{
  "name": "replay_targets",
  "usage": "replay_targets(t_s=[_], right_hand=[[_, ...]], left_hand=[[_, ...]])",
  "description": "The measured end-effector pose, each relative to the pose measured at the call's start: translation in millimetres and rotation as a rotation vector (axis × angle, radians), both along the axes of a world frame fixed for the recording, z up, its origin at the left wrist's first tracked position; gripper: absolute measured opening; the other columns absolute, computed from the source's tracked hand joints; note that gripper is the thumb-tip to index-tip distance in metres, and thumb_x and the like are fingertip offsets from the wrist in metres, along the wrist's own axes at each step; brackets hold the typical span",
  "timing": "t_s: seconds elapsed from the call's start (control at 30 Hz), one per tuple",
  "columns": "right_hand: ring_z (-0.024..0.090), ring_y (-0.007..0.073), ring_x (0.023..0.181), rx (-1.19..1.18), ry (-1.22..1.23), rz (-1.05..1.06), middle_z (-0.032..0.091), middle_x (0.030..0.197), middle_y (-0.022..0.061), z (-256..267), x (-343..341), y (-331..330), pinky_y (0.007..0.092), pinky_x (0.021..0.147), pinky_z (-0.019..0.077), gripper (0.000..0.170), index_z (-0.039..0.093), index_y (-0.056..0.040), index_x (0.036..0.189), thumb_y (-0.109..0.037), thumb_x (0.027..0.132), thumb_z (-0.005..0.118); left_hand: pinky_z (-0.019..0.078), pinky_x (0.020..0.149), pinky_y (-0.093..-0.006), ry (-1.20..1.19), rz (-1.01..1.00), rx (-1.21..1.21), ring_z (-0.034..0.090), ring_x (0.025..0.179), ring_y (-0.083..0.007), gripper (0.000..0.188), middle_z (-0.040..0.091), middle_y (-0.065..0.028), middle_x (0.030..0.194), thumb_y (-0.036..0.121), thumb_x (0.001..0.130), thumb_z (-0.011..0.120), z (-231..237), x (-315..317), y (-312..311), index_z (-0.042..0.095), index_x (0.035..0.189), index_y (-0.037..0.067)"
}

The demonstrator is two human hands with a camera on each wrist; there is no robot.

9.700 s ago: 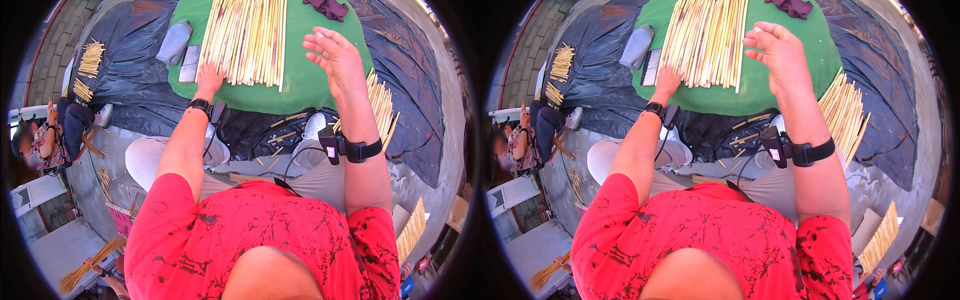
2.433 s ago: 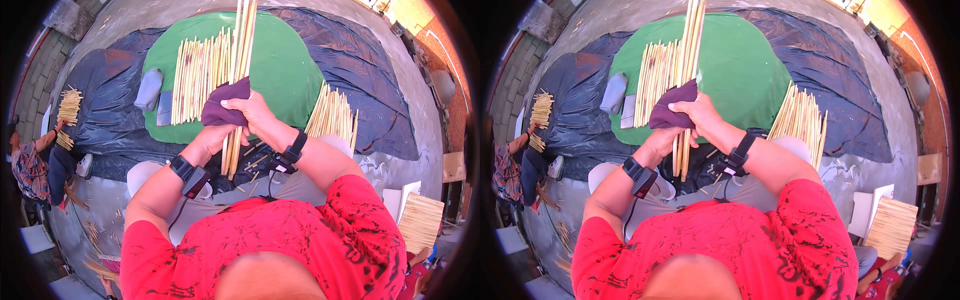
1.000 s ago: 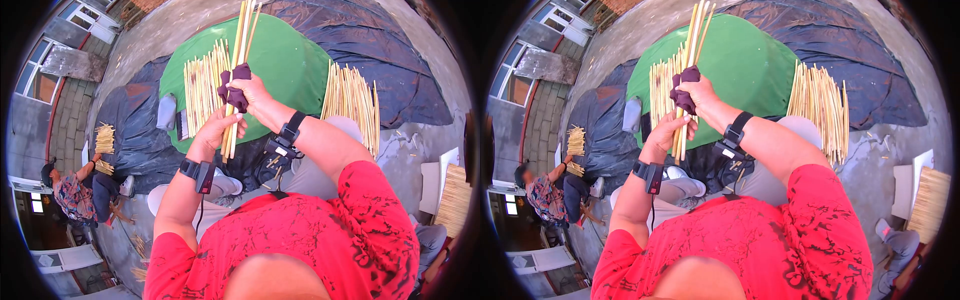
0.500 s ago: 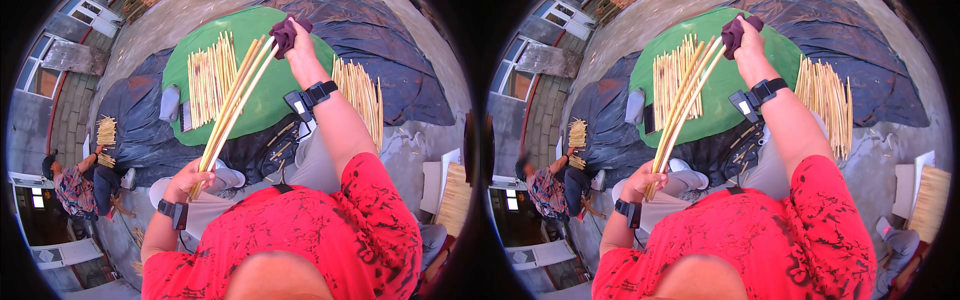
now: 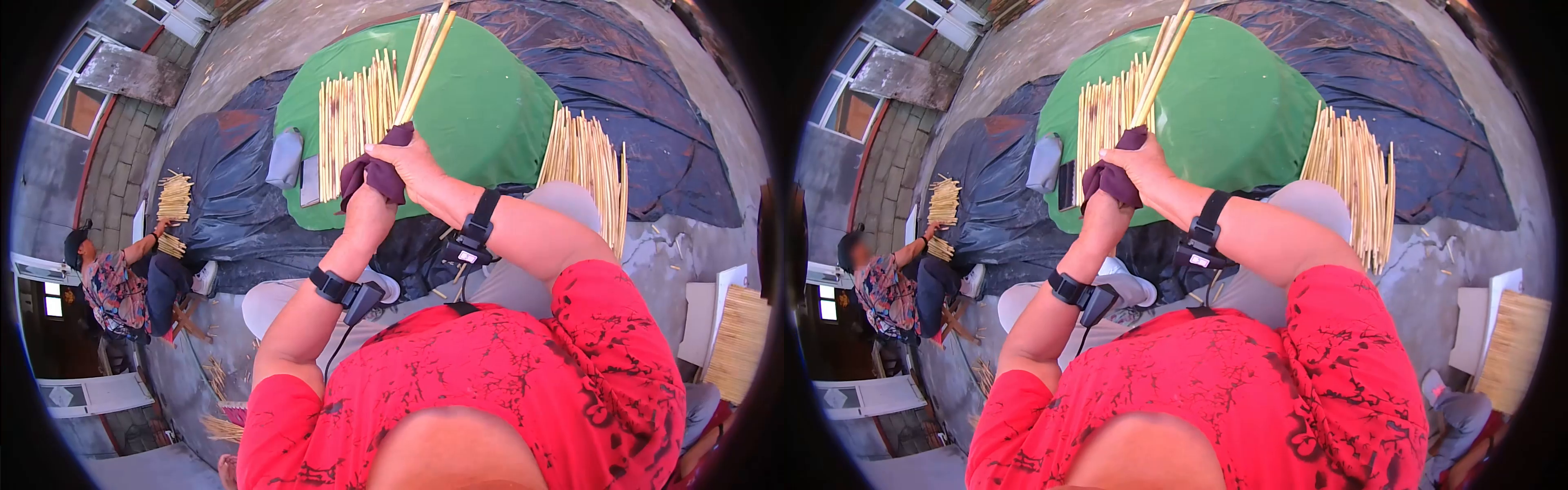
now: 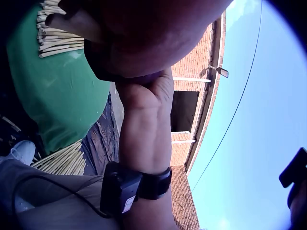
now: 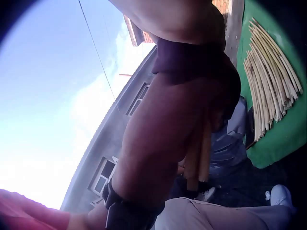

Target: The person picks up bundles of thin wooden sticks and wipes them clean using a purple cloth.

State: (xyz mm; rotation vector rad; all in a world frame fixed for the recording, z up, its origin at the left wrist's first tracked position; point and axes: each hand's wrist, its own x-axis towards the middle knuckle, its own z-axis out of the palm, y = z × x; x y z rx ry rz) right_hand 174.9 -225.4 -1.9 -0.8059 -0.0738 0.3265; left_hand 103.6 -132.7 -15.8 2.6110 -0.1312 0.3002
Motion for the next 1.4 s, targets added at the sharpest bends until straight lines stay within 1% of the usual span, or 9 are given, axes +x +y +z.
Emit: replay_targets(t_s=[0.13, 0.2, 0.23, 0.47, 0.83, 1.13, 1.17, 1.2, 1.4], right_hand=[[0.057, 0.0203, 0.069, 0.034, 0.120, -0.023, 0.054, 0.083, 0.0093, -2.8, 26.6, -19.4, 0.0329, 0.059, 0.0519, 0.037, 0.047, -0.0006, 0.095, 0.008, 0.063, 0.064], [0.057, 0.0200, 0.068, 0.095, 0.112, 0.016, 0.053, 0.080, 0.0083, 4.1, 24.9, -25.4, 0.0334, 0.059, 0.0519, 0.035, 0.047, -0.0009, 0.092, 0.007, 0.063, 0.064], [0.057, 0.0202, 0.067, 0.086, 0.135, 0.056, 0.053, 0.080, 0.0081, 0.7, 24.6, -24.5, 0.0337, 0.058, 0.0519, 0.035, 0.047, -0.0019, 0.090, 0.008, 0.061, 0.065], [0.058, 0.0216, 0.063, 0.100, 0.148, -0.037, 0.055, 0.075, 0.0080, 9.5, 41.7, -35.5, 0.0340, 0.054, 0.0512, 0.035, 0.050, -0.0033, 0.086, 0.011, 0.057, 0.065], [0.062, 0.0226, 0.070, 0.292, 0.097, -0.721, 0.059, 0.082, 0.0099, 57.0, 137.5, -147.7, 0.0326, 0.064, 0.0554, 0.021, 0.051, 0.0016, 0.088, 0.004, 0.071, 0.064], [0.060, 0.0162, 0.078, 0.066, -0.127, 0.217, 0.060, 0.089, 0.0069, 76.9, 17.4, -67.0, 0.0295, 0.069, 0.0499, 0.037, 0.053, 0.0003, 0.101, -0.002, 0.067, 0.069], [0.058, 0.0150, 0.079, 0.022, -0.180, 0.248, 0.059, 0.089, 0.0062, 72.8, 9.8, -60.7, 0.0292, 0.071, 0.0488, 0.038, 0.053, 0.0001, 0.102, -0.002, 0.067, 0.069], [0.057, 0.0139, 0.081, -0.021, -0.231, 0.282, 0.058, 0.090, 0.0054, 68.8, 5.3, -58.0, 0.0290, 0.073, 0.0477, 0.039, 0.053, -0.0002, 0.102, -0.003, 0.067, 0.069], [0.055, 0.0132, 0.075, -0.503, -0.397, 0.077, 0.058, 0.085, 0.0053, 51.9, 21.0, -59.8, 0.0285, 0.070, 0.0472, 0.043, 0.053, 0.0003, 0.101, -0.009, 0.063, 0.072]], left_hand=[[0.0482, 0.058, -0.0399, 0.048, 0.046, -0.092, 0.061, 0.068, -0.0364, 0.045, 0.059, -0.0219, 0.078, 0.014, 0.073, 0.065, 14.5, 12.2, -15.7, 0.039, 0.106, -0.002], [0.0496, 0.058, -0.0328, 0.570, 0.067, -1.011, 0.063, 0.067, -0.0241, 0.034, 0.060, -0.0149, 0.079, 0.007, 0.077, 0.062, 23.0, 13.7, -11.8, 0.043, 0.104, 0.001], [0.0460, 0.048, -0.0253, 0.643, 0.068, -1.173, 0.057, 0.054, -0.0135, 0.024, 0.057, -0.0094, 0.070, 0.006, 0.081, 0.057, 28.5, 10.5, -15.8, 0.043, 0.101, 0.003], [0.0364, 0.041, -0.0202, 0.808, -0.071, -1.124, 0.046, 0.044, -0.0100, 0.022, 0.053, -0.0076, 0.063, 0.010, 0.081, 0.055, 38.1, -21.3, 1.2, 0.045, 0.098, 0.002], [0.0358, 0.041, -0.0216, 1.021, 0.085, -1.148, 0.043, 0.042, -0.0104, 0.021, 0.055, -0.0090, 0.063, 0.011, 0.078, 0.060, 59.4, -107.3, 111.5, 0.048, 0.093, 0.003], [0.0431, 0.044, -0.0246, 0.720, 0.224, -0.989, 0.052, 0.048, -0.0136, 0.019, 0.056, -0.0067, 0.065, 0.011, 0.083, 0.056, -17.7, 43.4, 68.0, 0.047, 0.098, 0.005], [0.0465, 0.050, -0.0264, 0.410, 0.283, -1.535, 0.057, 0.062, -0.0152, 0.030, 0.058, -0.0080, 0.077, 0.014, 0.082, 0.059, -6.1, 56.9, 27.8, 0.045, 0.107, 0.005], [0.0474, 0.077, -0.0325, 0.149, -0.101, -1.597, 0.053, 0.100, -0.0205, 0.051, 0.051, -0.0100, 0.112, 0.035, 0.083, 0.057, -0.6, 56.0, -5.6, 0.041, 0.120, 0.004], [0.0427, 0.082, -0.0362, 0.160, 0.108, -0.108, 0.048, 0.104, -0.0254, 0.061, 0.046, -0.0137, 0.114, 0.030, 0.078, 0.063, -90.9, 134.4, -8.1, 0.033, 0.125, 0.004]])
